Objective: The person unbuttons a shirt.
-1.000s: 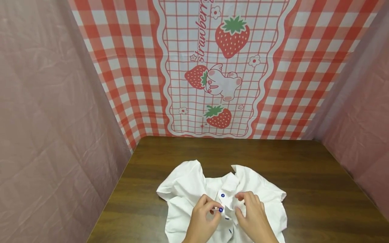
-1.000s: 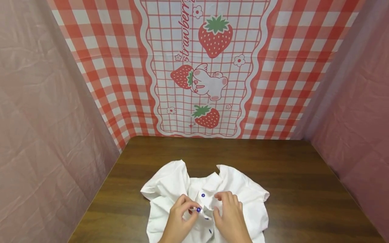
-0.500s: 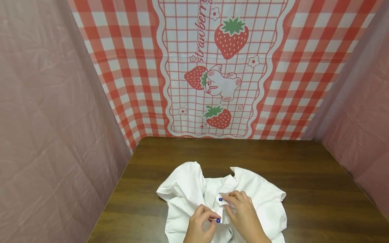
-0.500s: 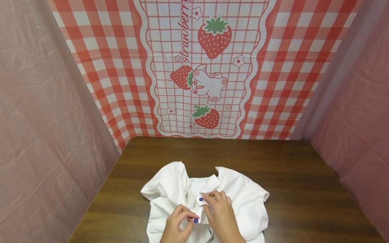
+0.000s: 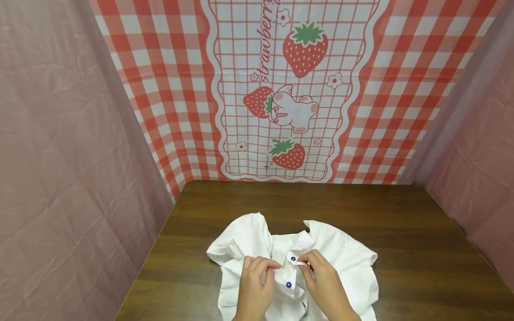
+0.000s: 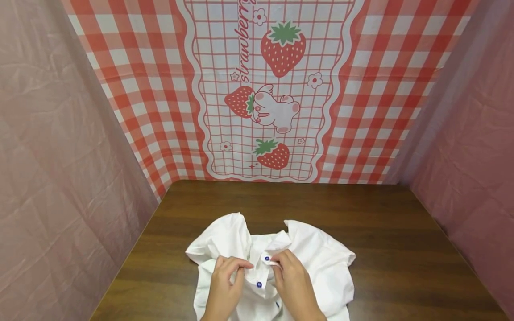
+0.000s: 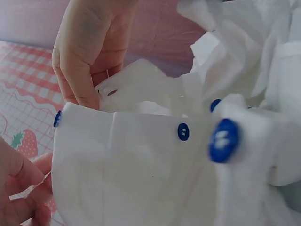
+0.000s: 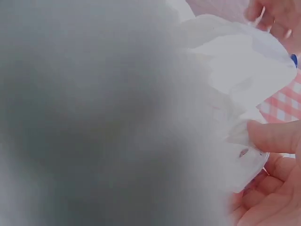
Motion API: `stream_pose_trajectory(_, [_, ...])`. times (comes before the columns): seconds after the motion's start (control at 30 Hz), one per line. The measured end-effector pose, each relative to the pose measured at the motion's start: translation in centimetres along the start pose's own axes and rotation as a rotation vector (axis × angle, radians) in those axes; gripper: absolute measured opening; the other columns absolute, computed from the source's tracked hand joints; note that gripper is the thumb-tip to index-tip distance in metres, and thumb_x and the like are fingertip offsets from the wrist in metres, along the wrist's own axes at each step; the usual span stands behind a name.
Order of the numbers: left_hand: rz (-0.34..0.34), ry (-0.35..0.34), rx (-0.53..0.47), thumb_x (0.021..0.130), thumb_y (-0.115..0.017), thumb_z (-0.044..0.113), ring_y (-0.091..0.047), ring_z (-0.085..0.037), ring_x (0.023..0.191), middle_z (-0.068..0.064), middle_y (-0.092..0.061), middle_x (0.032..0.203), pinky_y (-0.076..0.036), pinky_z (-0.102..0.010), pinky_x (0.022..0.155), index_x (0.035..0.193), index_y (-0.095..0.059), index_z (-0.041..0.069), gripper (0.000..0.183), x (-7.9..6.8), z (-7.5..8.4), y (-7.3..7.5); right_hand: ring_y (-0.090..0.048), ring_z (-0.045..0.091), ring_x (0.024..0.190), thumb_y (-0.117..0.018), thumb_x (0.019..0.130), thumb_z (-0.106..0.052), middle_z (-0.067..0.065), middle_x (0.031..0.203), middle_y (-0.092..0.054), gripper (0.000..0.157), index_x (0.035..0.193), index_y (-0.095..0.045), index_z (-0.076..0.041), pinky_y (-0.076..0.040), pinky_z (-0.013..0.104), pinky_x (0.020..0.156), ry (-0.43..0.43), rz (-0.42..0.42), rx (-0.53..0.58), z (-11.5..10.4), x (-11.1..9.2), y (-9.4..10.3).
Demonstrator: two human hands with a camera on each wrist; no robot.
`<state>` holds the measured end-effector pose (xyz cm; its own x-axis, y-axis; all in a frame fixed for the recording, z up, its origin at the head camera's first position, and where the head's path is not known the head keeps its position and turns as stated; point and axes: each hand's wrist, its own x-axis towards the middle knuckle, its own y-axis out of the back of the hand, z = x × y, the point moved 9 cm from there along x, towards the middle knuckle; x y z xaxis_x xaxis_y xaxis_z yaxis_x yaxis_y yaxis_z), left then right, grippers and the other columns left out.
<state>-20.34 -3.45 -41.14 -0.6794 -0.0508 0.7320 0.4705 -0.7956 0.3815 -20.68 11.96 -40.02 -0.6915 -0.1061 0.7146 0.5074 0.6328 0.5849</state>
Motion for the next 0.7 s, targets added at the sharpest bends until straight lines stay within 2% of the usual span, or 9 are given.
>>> stream_pose_trajectory(0.07, [-0.023,0.015,0.03,0.071,-0.068,0.0,-0.049,-0.005,0.081,0.013,-0.066,0.082,-0.04,-0.019,0.075,0.081,-0.068,0.02,0.022,0.6,0.0,-0.4,-0.046,-0.002,0.065,-0.074,0.063,0.007,-0.01,0.075,-0.054,0.028,0.078,-0.062,-0.013,-0.037,0.009,0.06,-0.005,0.005,0.006,0.0,0.1,0.1])
stream_pose_trajectory(0.13, [-0.076,0.015,0.054,0.073,-0.071,0.01,-0.052,-0.009,0.088,0.009,-0.067,0.088,-0.042,-0.024,0.08,0.089,-0.068,0.017,0.018,1.1,0.1,-1.2,-0.045,-0.002,0.064,-0.073,0.065,0.007,-0.011,0.075,-0.053,0.027,0.079,-0.062,-0.013,-0.035,0.009,0.058,-0.016,0.017,0.023,0.0,0.2,0.3])
stream_pose_trajectory(0.23, [-0.171,-0.028,0.095,0.074,-0.075,0.023,-0.056,-0.016,0.097,0.002,-0.067,0.096,-0.045,-0.032,0.085,0.098,-0.065,0.011,0.029,1.4,0.6,-2.7,-0.045,-0.001,0.064,-0.073,0.065,0.009,-0.01,0.075,-0.053,0.027,0.08,-0.061,-0.011,-0.035,0.01,0.056,-0.035,0.038,0.061,0.0,0.3,0.5])
stream_pose_trajectory(0.33, [-0.218,-0.077,0.128,0.073,-0.075,0.028,-0.059,-0.02,0.1,-0.002,-0.067,0.099,-0.045,-0.04,0.09,0.101,-0.062,0.008,0.036,1.3,1.0,-3.7,-0.046,0.0,0.064,-0.073,0.065,0.01,-0.009,0.075,-0.055,0.028,0.08,-0.06,-0.01,-0.036,0.012,0.056,-0.05,0.051,0.098,-0.1,0.3,0.8])
stream_pose_trajectory(0.43, [-0.221,-0.086,0.129,0.074,-0.074,0.028,-0.062,-0.016,0.095,0.001,-0.067,0.094,-0.043,-0.044,0.094,0.097,-0.062,0.009,0.032,1.3,1.1,-4.2,-0.047,0.0,0.064,-0.073,0.066,0.009,-0.009,0.075,-0.056,0.027,0.08,-0.061,-0.01,-0.034,0.01,0.054,-0.076,0.056,0.125,0.0,0.4,1.1])
stream_pose_trajectory(0.53, [-0.21,-0.085,0.128,0.075,-0.074,0.027,-0.06,-0.009,0.086,0.005,-0.065,0.085,-0.042,-0.044,0.094,0.091,-0.062,0.012,0.026,1.4,1.1,-4.3,-0.045,-0.001,0.064,-0.072,0.067,0.01,-0.009,0.076,-0.056,0.027,0.08,-0.061,-0.01,-0.03,0.009,0.051,-0.106,0.06,0.141,0.1,0.4,1.4])
stream_pose_trajectory(0.7, [-0.191,-0.106,0.128,0.071,-0.074,0.019,-0.058,-0.006,0.077,0.007,-0.063,0.076,-0.044,-0.042,0.092,0.084,-0.065,0.014,0.017,1.4,1.3,-4.3,-0.044,-0.001,0.065,-0.072,0.067,0.01,-0.009,0.079,-0.055,0.028,0.082,-0.061,-0.01,-0.034,0.011,0.055,-0.092,0.05,0.14,0.0,0.3,1.3])
